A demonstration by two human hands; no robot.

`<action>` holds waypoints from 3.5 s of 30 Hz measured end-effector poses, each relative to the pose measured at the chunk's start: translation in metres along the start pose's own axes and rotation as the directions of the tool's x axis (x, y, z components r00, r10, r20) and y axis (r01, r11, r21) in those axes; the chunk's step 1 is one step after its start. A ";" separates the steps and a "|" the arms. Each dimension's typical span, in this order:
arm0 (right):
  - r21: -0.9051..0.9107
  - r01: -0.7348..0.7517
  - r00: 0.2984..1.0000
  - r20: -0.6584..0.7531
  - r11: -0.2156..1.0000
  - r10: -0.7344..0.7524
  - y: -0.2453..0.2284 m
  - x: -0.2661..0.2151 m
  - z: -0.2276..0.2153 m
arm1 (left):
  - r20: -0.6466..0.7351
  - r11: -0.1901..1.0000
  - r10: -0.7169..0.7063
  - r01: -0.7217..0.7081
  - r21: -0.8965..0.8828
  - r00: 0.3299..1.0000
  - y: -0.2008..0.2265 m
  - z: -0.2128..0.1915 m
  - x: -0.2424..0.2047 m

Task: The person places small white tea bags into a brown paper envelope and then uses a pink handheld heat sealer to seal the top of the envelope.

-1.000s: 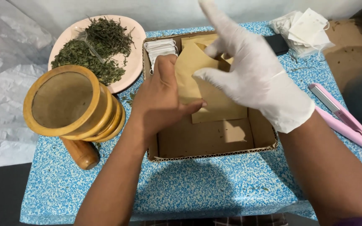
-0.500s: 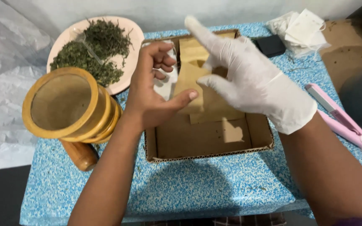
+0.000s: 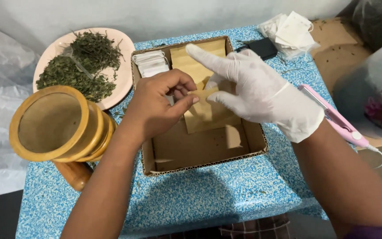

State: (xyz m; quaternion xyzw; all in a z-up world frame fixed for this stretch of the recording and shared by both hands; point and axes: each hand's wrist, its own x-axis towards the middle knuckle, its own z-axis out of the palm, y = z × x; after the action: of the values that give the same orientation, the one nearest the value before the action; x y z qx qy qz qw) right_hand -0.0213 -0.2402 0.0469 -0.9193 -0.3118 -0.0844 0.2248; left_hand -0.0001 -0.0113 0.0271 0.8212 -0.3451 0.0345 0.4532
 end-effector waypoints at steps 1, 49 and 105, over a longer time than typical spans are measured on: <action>0.000 -0.003 1.000 0.000 1.000 0.003 0.001 -0.002 0.001 | 0.003 1.000 0.001 -0.001 -0.002 1.000 -0.002 0.000 0.001; 0.019 0.099 0.986 -0.138 0.995 -0.096 0.024 -0.004 0.006 | -0.001 0.963 -0.185 0.181 0.197 0.983 -0.026 0.004 -0.004; -0.193 0.128 0.965 -0.204 0.973 -0.168 0.038 -0.023 0.004 | 0.015 0.930 0.039 -0.042 0.365 0.999 -0.025 -0.006 0.003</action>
State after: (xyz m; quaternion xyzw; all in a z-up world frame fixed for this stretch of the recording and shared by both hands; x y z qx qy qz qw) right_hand -0.0159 -0.2776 0.0231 -0.8948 -0.3445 -0.2291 0.1678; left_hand 0.0190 0.0005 0.0140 0.8838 -0.3513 0.1045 0.2908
